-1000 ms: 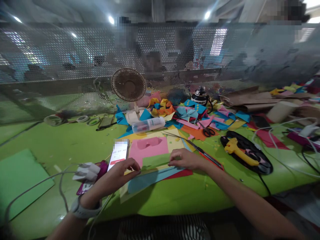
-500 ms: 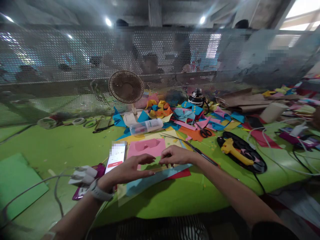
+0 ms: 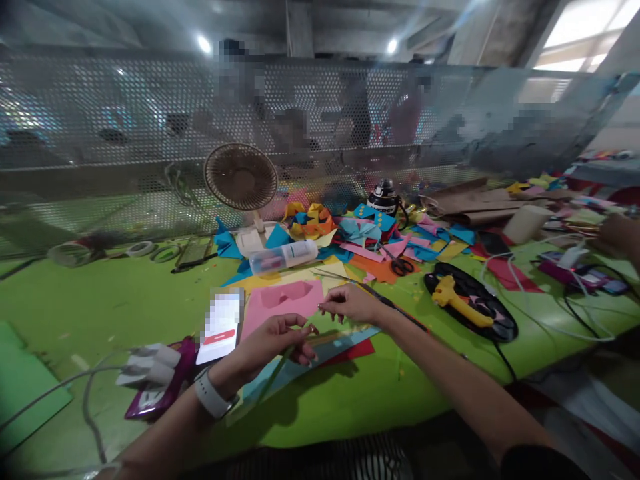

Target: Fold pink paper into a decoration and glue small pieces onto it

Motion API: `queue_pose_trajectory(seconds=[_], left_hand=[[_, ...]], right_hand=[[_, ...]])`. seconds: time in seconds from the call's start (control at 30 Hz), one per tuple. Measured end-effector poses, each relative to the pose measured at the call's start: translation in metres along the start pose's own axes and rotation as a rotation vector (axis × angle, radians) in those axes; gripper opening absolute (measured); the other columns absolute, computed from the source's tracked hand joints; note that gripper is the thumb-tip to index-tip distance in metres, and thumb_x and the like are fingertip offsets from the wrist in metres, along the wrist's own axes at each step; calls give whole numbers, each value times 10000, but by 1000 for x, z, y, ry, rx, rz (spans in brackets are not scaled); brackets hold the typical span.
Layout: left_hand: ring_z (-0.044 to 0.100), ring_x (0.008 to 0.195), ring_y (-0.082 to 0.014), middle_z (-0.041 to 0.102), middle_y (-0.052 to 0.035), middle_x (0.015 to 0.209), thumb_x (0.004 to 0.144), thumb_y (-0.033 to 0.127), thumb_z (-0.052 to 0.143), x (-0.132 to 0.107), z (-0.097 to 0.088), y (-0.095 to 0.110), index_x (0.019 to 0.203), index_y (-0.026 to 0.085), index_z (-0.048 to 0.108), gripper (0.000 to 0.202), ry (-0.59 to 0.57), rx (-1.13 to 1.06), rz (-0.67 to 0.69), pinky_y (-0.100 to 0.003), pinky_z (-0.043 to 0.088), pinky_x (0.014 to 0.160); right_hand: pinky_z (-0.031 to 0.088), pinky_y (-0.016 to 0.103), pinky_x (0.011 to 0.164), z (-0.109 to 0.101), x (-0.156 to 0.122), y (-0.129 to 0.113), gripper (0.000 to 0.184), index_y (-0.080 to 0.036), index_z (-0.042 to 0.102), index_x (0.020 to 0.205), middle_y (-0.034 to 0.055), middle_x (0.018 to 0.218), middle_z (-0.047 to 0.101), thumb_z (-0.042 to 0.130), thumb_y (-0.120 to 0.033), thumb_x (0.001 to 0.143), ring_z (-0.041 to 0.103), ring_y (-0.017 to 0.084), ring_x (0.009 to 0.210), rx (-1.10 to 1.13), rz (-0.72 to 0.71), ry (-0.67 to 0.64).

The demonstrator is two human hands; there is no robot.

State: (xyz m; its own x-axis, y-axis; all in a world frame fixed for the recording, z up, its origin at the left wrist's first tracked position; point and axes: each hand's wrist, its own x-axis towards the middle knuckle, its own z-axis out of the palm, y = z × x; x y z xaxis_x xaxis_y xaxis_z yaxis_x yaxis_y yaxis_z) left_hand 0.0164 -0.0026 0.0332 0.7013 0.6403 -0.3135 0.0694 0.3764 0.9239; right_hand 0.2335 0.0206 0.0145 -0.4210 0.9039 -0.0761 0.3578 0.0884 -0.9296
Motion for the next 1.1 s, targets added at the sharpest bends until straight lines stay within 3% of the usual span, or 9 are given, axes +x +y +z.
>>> queue_pose_trajectory(seconds=[0.1, 0.23, 0.37, 0.47, 0.77, 0.93, 1.1], left_hand=[[651, 655, -144, 700, -94, 751, 779, 400, 613, 1, -1, -1, 870, 124, 584, 292, 85, -38, 9, -279, 485, 697], [631, 808, -146, 685, -96, 934, 780, 410, 611, 3, -8, -4, 872, 127, 640, 298, 208, -120, 39, -267, 478, 746], [627, 771, -131, 686, -80, 916, 785, 395, 613, 6, -12, -9, 916, 145, 649, 285, 253, -208, 29, -247, 479, 698], [637, 748, -129, 692, -81, 908, 785, 349, 628, 10, -15, -16, 997, 155, 631, 287, 253, -265, 32, -241, 477, 693], [643, 709, -148, 692, -94, 849, 792, 369, 619, 10, -17, -25, 928, 132, 614, 273, 302, -328, 53, -263, 483, 683], [639, 730, -139, 688, -87, 870, 788, 367, 621, 12, -20, -27, 952, 131, 599, 288, 320, -301, 47, -250, 484, 677], [640, 708, -131, 694, -70, 849, 761, 369, 649, 14, -22, -29, 995, 156, 582, 323, 348, -298, 28, -241, 488, 661]], right_hand=[[416, 238, 508, -13, -10, 9, 407, -140, 625, 761, 6, 599, 583, 554, -540, 747, 530, 115, 511, -130, 48, 86], [391, 259, 584, -47, -35, 25, 353, -168, 650, 777, 27, 689, 637, 488, -479, 809, 553, 147, 616, -521, 55, 302], [349, 269, 576, -78, -59, 39, 332, -190, 653, 790, 30, 734, 652, 445, -445, 834, 550, 165, 638, -730, 117, 411], [338, 271, 567, -89, -66, 47, 323, -187, 649, 779, 42, 729, 653, 445, -431, 831, 554, 174, 635, -792, 169, 423], [370, 262, 619, -84, -47, 43, 314, -193, 675, 819, 40, 761, 673, 450, -411, 833, 580, 183, 691, -779, 153, 365], [391, 259, 663, -76, -28, 32, 303, -184, 674, 886, 54, 870, 681, 448, -383, 850, 593, 184, 771, -758, 55, 373], [409, 261, 701, -65, -21, 31, 235, -194, 679, 865, 52, 885, 678, 489, -328, 830, 596, 181, 791, -761, 19, 222]])
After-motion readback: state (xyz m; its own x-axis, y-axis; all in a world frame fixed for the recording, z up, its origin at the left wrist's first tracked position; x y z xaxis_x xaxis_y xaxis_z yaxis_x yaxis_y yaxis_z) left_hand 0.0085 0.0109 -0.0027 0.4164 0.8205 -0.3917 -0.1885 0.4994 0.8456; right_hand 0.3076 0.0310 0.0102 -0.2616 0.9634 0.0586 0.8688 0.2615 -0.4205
